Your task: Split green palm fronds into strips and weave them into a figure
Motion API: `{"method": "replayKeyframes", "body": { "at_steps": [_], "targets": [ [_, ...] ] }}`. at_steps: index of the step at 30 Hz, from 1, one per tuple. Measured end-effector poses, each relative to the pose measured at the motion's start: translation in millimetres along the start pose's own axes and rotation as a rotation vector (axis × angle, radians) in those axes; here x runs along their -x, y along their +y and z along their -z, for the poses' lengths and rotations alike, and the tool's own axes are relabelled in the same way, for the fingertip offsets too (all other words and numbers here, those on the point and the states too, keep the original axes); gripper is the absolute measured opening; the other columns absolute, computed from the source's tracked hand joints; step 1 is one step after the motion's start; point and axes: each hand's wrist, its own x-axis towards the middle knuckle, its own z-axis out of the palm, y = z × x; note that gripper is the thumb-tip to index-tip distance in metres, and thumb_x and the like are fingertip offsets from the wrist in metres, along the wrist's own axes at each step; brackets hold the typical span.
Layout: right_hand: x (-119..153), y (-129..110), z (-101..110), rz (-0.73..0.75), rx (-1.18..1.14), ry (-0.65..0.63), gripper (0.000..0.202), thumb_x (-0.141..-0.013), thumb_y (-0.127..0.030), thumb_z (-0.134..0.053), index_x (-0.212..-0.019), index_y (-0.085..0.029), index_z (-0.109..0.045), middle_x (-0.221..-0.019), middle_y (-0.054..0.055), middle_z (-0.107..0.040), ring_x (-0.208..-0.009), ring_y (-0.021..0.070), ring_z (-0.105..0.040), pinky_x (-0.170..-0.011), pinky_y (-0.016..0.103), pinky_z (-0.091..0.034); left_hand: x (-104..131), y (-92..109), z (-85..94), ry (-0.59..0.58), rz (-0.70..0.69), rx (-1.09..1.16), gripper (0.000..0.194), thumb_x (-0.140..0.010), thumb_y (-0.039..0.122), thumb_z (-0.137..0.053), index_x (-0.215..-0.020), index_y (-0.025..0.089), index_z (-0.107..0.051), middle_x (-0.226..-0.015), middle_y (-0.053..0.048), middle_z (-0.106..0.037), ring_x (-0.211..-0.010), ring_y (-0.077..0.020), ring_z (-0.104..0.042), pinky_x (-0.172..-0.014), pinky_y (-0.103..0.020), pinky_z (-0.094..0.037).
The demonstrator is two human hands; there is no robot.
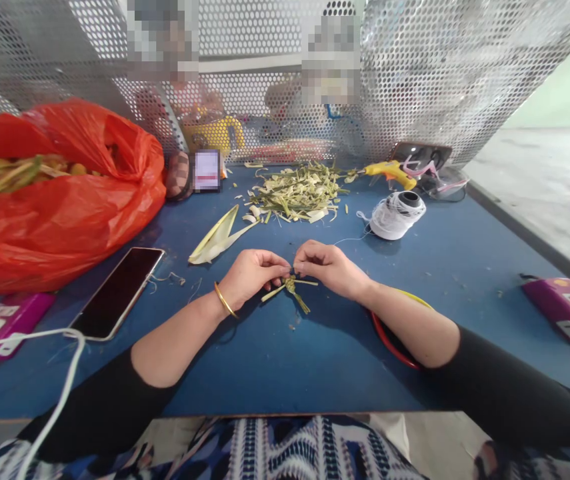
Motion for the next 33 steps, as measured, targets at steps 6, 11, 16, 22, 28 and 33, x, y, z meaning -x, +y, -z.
{"method": "replayKeyframes", "body": {
  "at_steps": [6,11,16,22,28,33],
  "targets": [
    [0,-4,-1,0.044,0.008,0.025,0.012,-0.081,-0.026,-0.061,-0.075,-0.018,-0.068,-0.082,0.002,-0.061,-0.075,0.0129,-0.056,-0.07,0.027,-0.043,1,1,-1.8,0.007,-0.006,0.015,0.003,-0.067,0.017,-0.071,-0.067,0.014,-0.071,-0.055,0.0,-0.064,-0.049,-0.0081,-0.053,-0.047,-0.019,-0.04],
    [-1,-3,-4,0.036,-0.041,0.051,0.012,-0.08,-0.026,-0.064,-0.074,-0.019,-0.071,-0.081,0.002,-0.064,-0.075,0.0127,-0.058,-0.071,0.027,-0.046,2,0,-2.7,-0.033,-0.016,-0.036,0.005,-0.066,0.019,-0.071,-0.067,0.014,-0.072,-0.055,0.0,-0.064,-0.049,-0.0079,-0.053,-0.05,-0.02,-0.042],
    [-4,4,-5,0.008,-0.19,0.07,0.016,-0.079,-0.026,-0.063,-0.089,-0.019,-0.074,-0.087,0.002,-0.069,-0.075,0.0123,-0.062,-0.073,0.027,-0.05,2,-3,-3.5,-0.028,-0.059,-0.067,0.011,-0.065,0.026,-0.074,-0.066,0.015,-0.07,-0.056,0.0,-0.064,-0.051,-0.009,-0.053,-0.054,-0.022,-0.044],
    [-4,10,-1,-0.087,-0.189,0.076,0.019,-0.076,-0.02,-0.062,-0.092,-0.016,-0.072,-0.083,0.002,-0.07,-0.064,0.0104,-0.06,-0.067,0.026,-0.05,2,-2,-2.9,-0.048,-0.091,-0.004,0.016,-0.068,0.03,-0.071,-0.068,0.015,-0.066,-0.062,-0.001,-0.065,-0.053,-0.0089,-0.055,-0.051,-0.021,-0.042],
    [-1,3,-1,-0.062,-0.062,0.01,0.01,-0.073,-0.017,-0.066,-0.081,-0.018,-0.072,-0.078,0.0,-0.068,-0.071,0.0121,-0.061,-0.066,0.025,-0.046,3,-2,-3.4,-0.07,-0.089,0.013,0.013,-0.071,0.028,-0.068,-0.072,0.015,-0.064,-0.064,-0.001,-0.067,-0.054,-0.0089,-0.056,-0.05,-0.02,-0.04],
    [0,-2,-1,-0.003,0.131,0.063,0.009,-0.076,-0.014,-0.064,-0.072,-0.018,-0.071,-0.076,0.0,-0.064,-0.069,0.011,-0.058,-0.066,0.024,-0.043,3,-3,-3.1,-0.062,-0.079,0.03,0.015,-0.07,0.027,-0.07,-0.073,0.016,-0.06,-0.064,-0.002,-0.068,-0.055,-0.0098,-0.058,-0.05,-0.02,-0.041]
  ]
}}
